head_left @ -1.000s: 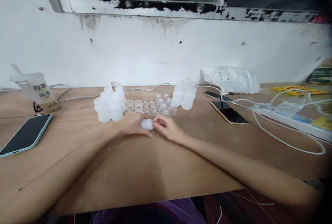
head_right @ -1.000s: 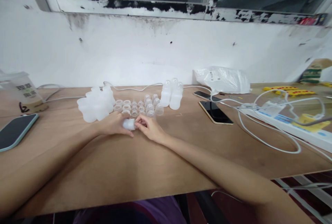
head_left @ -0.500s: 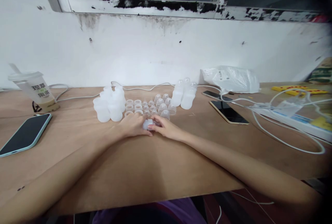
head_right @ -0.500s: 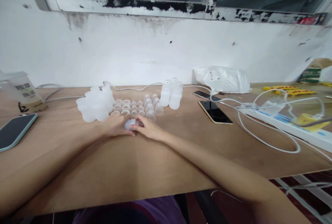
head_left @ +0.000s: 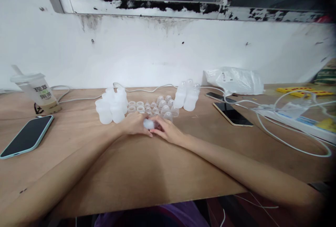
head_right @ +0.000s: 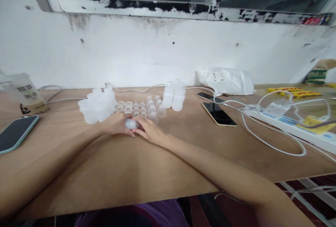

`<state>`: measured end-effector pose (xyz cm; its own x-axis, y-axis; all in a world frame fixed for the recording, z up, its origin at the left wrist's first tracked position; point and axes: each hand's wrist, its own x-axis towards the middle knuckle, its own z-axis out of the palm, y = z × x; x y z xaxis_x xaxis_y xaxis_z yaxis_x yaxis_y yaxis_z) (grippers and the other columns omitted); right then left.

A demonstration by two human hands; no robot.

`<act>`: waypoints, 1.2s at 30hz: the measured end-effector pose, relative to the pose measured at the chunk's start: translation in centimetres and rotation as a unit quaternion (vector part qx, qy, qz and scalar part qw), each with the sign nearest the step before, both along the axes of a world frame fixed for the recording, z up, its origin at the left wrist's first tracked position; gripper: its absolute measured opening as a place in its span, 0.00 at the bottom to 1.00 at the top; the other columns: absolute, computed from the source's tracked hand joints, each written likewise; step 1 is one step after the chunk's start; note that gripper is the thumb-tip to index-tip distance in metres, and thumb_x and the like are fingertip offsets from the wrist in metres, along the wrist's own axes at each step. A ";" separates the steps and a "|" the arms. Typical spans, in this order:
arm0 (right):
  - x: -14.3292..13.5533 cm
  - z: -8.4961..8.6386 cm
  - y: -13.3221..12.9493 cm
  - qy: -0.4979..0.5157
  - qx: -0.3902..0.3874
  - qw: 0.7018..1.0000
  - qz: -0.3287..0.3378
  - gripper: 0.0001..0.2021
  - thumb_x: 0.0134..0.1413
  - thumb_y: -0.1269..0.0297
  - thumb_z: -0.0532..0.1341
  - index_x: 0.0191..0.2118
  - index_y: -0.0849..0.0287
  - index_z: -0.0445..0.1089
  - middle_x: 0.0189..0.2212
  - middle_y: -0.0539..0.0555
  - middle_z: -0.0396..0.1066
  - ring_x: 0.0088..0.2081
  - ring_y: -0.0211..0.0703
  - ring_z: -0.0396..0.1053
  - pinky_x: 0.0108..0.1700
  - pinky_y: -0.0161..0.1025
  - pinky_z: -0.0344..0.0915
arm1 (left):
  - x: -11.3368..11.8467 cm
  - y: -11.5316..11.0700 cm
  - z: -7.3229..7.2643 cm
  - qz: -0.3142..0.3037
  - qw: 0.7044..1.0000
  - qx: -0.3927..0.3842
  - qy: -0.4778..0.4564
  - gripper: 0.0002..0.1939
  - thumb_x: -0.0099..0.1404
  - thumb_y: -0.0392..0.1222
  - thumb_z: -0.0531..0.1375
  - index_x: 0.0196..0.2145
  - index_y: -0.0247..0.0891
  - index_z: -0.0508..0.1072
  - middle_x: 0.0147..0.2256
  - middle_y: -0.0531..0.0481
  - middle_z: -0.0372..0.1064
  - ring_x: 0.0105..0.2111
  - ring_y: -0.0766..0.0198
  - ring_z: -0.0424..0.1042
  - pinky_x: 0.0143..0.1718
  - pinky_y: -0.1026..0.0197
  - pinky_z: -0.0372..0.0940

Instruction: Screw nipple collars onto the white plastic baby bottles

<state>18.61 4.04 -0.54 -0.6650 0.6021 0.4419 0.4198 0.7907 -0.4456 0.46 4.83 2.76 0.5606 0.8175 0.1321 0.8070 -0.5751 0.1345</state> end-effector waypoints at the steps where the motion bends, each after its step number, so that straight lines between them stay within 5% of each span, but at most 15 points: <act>1: 0.1 -0.1 0.1 -0.005 0.021 1.000 0.000 0.13 0.53 0.63 0.51 0.46 0.56 0.57 0.39 0.56 0.62 0.36 0.41 0.62 0.39 0.41 0.61 | -0.1 0.0 0.1 -0.006 1.000 -0.009 -0.019 0.34 0.40 0.67 0.56 0.36 0.36 0.65 0.31 0.47 0.68 0.31 0.57 0.67 0.28 0.62 0.58; 5: 0.2 -0.3 0.1 0.016 0.006 1.000 -0.025 0.17 0.51 0.64 0.53 0.49 0.55 0.55 0.38 0.55 0.63 0.35 0.40 0.63 0.37 0.41 0.62 | -0.3 0.0 0.2 -0.003 0.997 -0.032 -0.074 0.34 0.40 0.67 0.56 0.37 0.37 0.65 0.31 0.49 0.67 0.31 0.59 0.67 0.29 0.63 0.58; 10: -0.3 0.0 -0.1 0.090 -0.232 0.967 -0.049 0.17 0.55 0.55 0.46 0.46 0.59 0.55 0.17 0.46 0.62 0.17 0.31 0.59 0.20 0.29 0.58 | -0.1 -0.1 -0.1 0.019 0.997 -0.020 -0.067 0.36 0.41 0.67 0.56 0.40 0.37 0.64 0.34 0.47 0.68 0.35 0.57 0.67 0.31 0.61 0.59; 14: -0.9 0.1 -0.1 0.117 -0.341 0.930 -0.065 0.17 0.51 0.53 0.51 0.41 0.59 0.56 0.16 0.45 0.62 0.12 0.28 0.54 0.11 0.25 0.49 | 0.2 -0.3 -0.2 0.024 0.999 -0.004 -0.034 0.38 0.41 0.67 0.55 0.43 0.37 0.61 0.35 0.45 0.68 0.36 0.54 0.67 0.32 0.60 0.59; 17: -0.8 0.0 -0.1 0.150 -0.330 0.932 -0.025 0.17 0.46 0.58 0.57 0.42 0.56 0.54 0.30 0.51 0.66 0.20 0.30 0.61 0.13 0.26 0.55 | 0.1 -0.4 -0.1 0.015 0.999 -0.011 -0.032 0.38 0.41 0.68 0.54 0.43 0.38 0.61 0.34 0.46 0.68 0.34 0.55 0.67 0.31 0.60 0.59; 20: -0.4 -0.1 0.0 0.157 -0.228 0.961 0.008 0.15 0.45 0.65 0.58 0.41 0.55 0.57 0.42 0.54 0.60 0.35 0.37 0.64 0.23 0.29 0.64 | 0.0 -0.4 0.0 0.012 0.999 -0.015 -0.034 0.38 0.40 0.68 0.55 0.43 0.38 0.61 0.34 0.46 0.67 0.34 0.55 0.67 0.30 0.60 0.58; 25: 0.0 0.0 0.1 0.132 -0.090 0.986 0.045 0.12 0.45 0.71 0.57 0.38 0.55 0.59 0.45 0.54 0.58 0.49 0.43 0.57 0.44 0.42 0.61 | -0.1 -0.3 0.0 0.011 0.999 -0.023 -0.043 0.38 0.40 0.67 0.55 0.43 0.38 0.62 0.36 0.47 0.67 0.35 0.56 0.67 0.32 0.60 0.58; 28: -0.1 -0.2 0.1 0.156 -0.131 0.979 0.013 0.16 0.46 0.65 0.58 0.42 0.55 0.56 0.44 0.55 0.58 0.46 0.42 0.59 0.42 0.40 0.62 | -0.1 -0.3 -0.1 0.012 0.999 -0.021 -0.040 0.38 0.41 0.67 0.55 0.43 0.38 0.61 0.36 0.47 0.67 0.35 0.55 0.67 0.32 0.60 0.58; 33: -0.5 -0.2 0.3 0.155 -0.280 0.946 -0.041 0.13 0.53 0.56 0.48 0.39 0.58 0.57 0.28 0.51 0.63 0.25 0.33 0.63 0.24 0.32 0.63 | -0.1 -0.3 -0.3 0.004 0.999 -0.011 -0.049 0.37 0.41 0.68 0.54 0.42 0.38 0.61 0.35 0.47 0.68 0.35 0.56 0.67 0.32 0.60 0.59; 36: -0.3 0.3 0.2 0.159 -0.299 0.941 -0.002 0.13 0.50 0.58 0.54 0.40 0.57 0.57 0.34 0.53 0.62 0.29 0.35 0.65 0.23 0.31 0.64 | -0.1 -0.3 -0.3 -0.001 0.999 -0.011 -0.051 0.38 0.41 0.68 0.54 0.43 0.39 0.61 0.35 0.47 0.67 0.35 0.56 0.67 0.31 0.60 0.59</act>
<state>18.31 4.28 -0.23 -0.5526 0.8092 0.1996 0.1926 0.3570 -0.9140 0.40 4.51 2.48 0.5461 0.8203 0.1700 0.7879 -0.5719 0.2282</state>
